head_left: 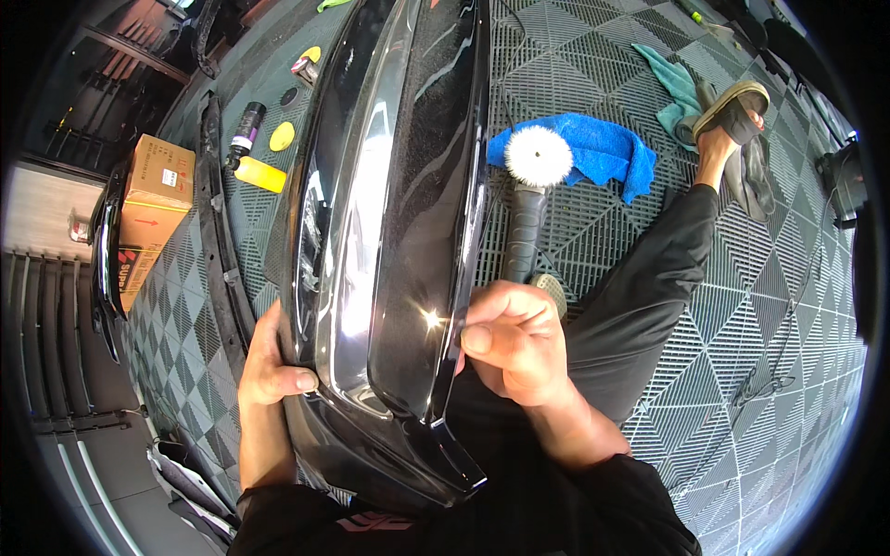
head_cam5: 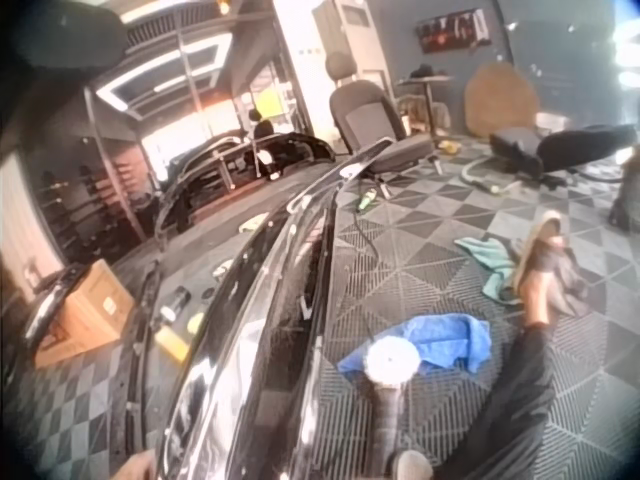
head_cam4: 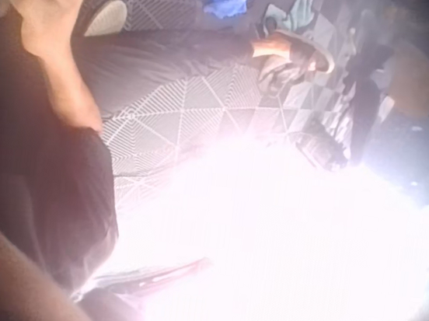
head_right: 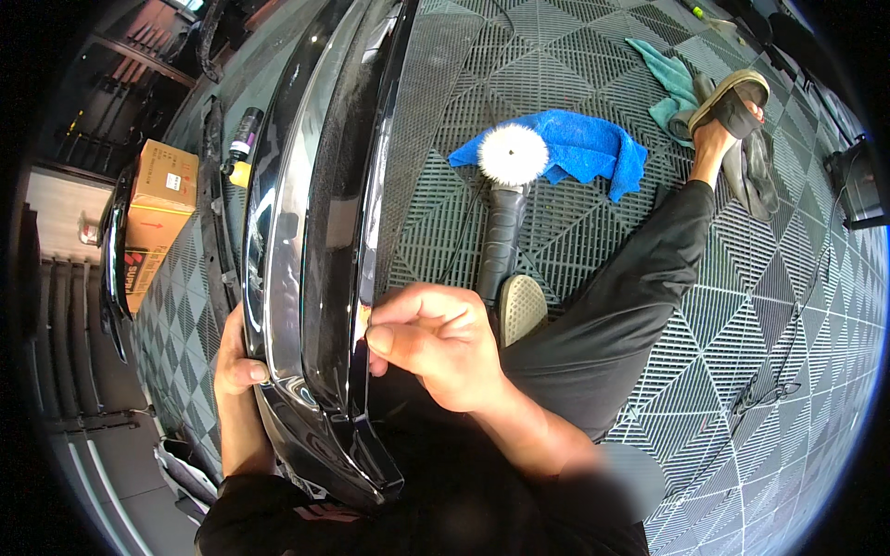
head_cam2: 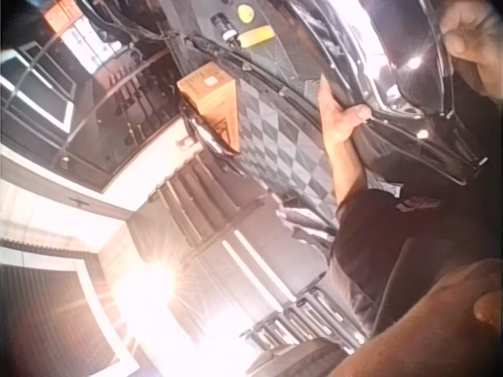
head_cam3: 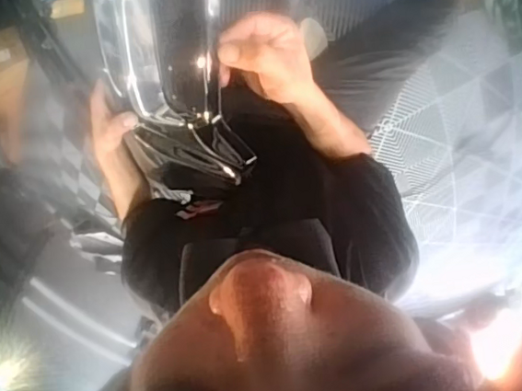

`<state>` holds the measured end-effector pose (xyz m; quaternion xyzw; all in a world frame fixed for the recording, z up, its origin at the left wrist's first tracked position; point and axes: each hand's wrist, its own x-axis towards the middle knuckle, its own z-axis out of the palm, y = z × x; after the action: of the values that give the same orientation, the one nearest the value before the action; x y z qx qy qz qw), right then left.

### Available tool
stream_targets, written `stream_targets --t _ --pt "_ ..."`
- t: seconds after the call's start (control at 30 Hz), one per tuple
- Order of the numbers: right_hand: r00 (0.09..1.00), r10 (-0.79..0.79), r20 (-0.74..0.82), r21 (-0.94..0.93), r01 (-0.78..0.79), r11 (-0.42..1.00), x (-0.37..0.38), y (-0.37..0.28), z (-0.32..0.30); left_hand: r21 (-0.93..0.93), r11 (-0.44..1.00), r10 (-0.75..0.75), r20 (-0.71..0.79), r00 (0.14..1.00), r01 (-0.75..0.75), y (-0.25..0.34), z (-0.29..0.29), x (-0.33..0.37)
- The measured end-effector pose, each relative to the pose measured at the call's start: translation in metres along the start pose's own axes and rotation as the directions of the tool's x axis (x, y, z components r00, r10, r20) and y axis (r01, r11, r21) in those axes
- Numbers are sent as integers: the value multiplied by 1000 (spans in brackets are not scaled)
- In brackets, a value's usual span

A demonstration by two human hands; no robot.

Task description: The person sits on the floor and polishes a black car bumper using a rotary polisher and polishing compound. They apply the compound, operate the polisher on the surface, and inspect the edges by hand.

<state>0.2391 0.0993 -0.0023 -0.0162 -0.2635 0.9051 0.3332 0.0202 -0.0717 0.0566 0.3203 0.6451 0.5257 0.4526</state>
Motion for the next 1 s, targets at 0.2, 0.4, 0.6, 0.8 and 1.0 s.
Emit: stream_targets --t 0.2,0.4,0.6,0.8,1.0 --pt "998 49 -36 30 -48 998 -1 1 0 -44 999 17 11 1000 -17 1 1 6" --pt "998 68 -8 44 -67 997 -16 4 2 -33 999 -2 31 1000 3 -2 -3 7" --pt "995 82 52 51 -85 995 -17 3 -1 -4 1000 -18 37 999 18 -2 -3 7" --pt "999 -2 42 121 -3 993 0 2 -2 -25 999 -30 27 999 31 -2 -3 6" --pt "998 43 52 127 -49 991 -17 8 -4 -40 999 -28 42 999 29 -2 0 7"
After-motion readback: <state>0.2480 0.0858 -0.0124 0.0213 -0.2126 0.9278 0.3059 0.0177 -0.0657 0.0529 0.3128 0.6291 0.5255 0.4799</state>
